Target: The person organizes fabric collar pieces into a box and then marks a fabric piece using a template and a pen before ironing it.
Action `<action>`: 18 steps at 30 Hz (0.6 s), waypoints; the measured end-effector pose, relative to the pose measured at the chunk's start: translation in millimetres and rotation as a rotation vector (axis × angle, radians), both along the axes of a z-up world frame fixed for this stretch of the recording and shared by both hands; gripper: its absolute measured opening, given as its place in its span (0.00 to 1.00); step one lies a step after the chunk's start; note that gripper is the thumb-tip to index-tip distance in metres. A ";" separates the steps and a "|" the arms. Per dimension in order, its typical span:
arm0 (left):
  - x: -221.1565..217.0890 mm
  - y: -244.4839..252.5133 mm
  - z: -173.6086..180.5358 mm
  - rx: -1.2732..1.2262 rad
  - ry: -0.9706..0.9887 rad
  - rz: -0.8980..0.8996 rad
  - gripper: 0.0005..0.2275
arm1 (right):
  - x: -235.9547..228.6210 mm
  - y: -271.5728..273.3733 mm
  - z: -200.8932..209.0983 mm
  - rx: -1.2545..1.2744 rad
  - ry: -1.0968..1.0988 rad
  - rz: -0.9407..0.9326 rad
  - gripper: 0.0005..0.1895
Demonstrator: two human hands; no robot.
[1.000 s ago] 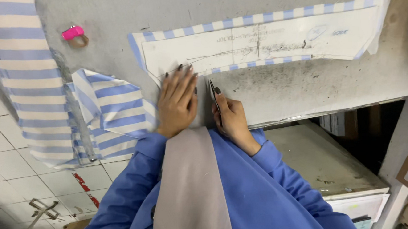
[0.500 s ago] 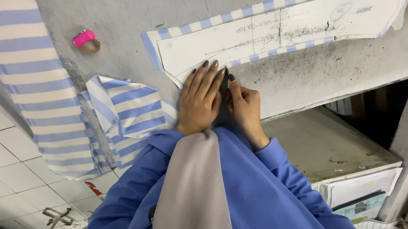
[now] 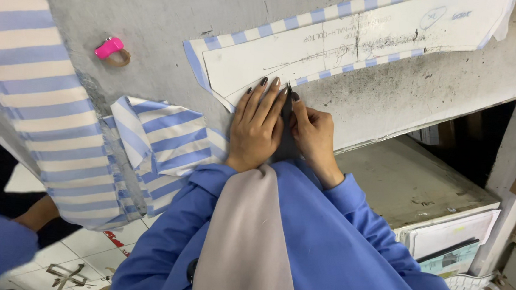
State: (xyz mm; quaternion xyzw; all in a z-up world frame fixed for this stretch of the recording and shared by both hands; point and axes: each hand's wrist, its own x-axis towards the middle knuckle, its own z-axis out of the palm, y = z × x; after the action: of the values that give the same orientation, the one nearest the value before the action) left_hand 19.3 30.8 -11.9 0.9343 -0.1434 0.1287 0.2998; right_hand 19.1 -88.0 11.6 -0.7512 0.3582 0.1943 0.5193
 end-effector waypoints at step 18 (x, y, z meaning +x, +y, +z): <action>8.9 2.7 2.0 -0.050 0.057 -0.039 0.16 | -24.7 -68.6 21.2 -0.427 -0.386 0.577 0.17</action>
State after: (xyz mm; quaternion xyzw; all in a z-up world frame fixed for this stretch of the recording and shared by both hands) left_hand 28.2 33.5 -9.9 0.9269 -0.1496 0.0998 0.3295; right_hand -5.6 -156.6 32.8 -0.9345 0.0612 0.1087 0.3334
